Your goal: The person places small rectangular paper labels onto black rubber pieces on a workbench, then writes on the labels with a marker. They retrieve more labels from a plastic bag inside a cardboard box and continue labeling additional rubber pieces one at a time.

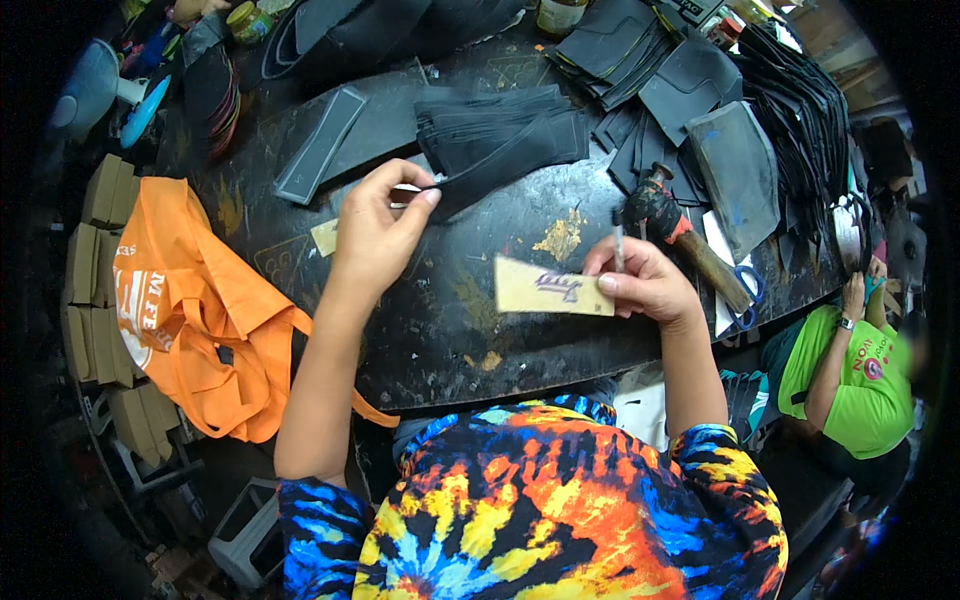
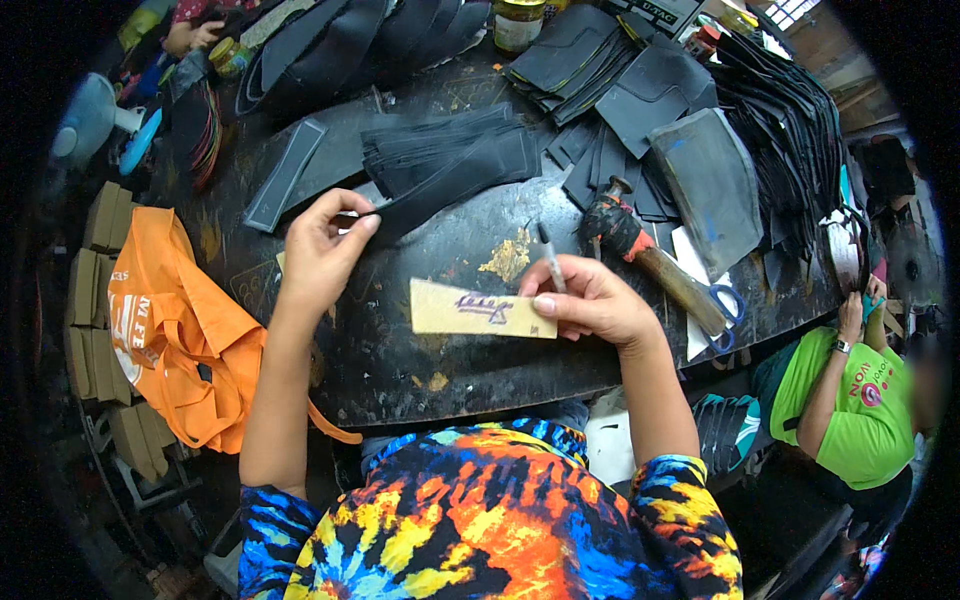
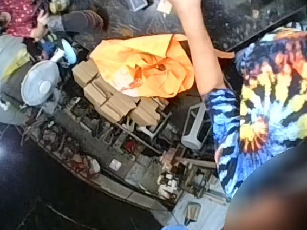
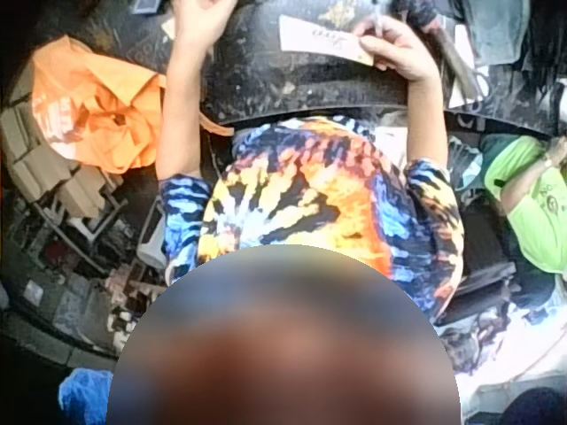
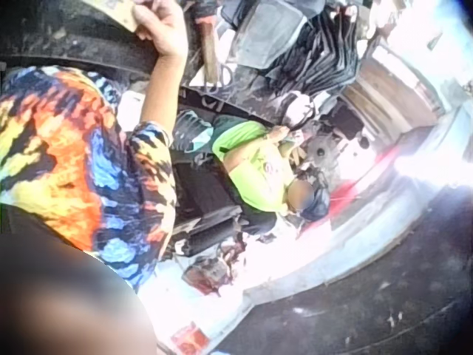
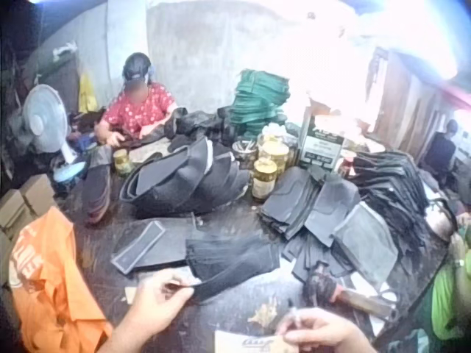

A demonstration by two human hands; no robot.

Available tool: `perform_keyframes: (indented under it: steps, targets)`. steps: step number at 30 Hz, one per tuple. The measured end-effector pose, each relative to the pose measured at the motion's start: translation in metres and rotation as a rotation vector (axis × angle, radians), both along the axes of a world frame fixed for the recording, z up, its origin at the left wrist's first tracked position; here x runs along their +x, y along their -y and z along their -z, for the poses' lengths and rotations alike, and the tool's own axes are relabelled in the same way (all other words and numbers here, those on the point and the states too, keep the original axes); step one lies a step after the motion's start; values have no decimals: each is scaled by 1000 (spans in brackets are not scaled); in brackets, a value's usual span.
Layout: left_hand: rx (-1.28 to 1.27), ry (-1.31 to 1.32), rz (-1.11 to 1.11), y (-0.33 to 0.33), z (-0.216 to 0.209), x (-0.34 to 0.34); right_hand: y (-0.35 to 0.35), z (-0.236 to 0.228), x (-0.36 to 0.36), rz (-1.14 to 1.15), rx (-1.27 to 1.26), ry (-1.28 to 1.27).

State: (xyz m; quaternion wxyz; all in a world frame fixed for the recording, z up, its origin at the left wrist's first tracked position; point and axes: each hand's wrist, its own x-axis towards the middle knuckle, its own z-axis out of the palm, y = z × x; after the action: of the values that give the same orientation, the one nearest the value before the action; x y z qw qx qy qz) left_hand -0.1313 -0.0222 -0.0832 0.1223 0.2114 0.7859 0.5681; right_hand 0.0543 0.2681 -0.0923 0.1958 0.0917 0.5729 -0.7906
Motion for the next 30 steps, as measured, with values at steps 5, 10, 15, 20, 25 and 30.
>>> perform_keyframes:
  steps: [5,10,15,20,25,30]
  targets:
    - [-77,402,20,53,-16,25,0,-9,-4,194,98,-99]
    - [-156,294,-62,56,-10,59,17,-21,-21,210,462,-147]
    - [-154,265,25,43,-10,65,20,-21,-39,131,931,-375]
    - [-182,84,-96,51,-13,70,8,-13,-47,92,1052,-371]
    - [-299,-359,-187,64,-20,86,-2,-31,-46,183,996,-342]
    - [-362,-352,-96,57,-6,90,19,-37,-48,-68,407,-233]
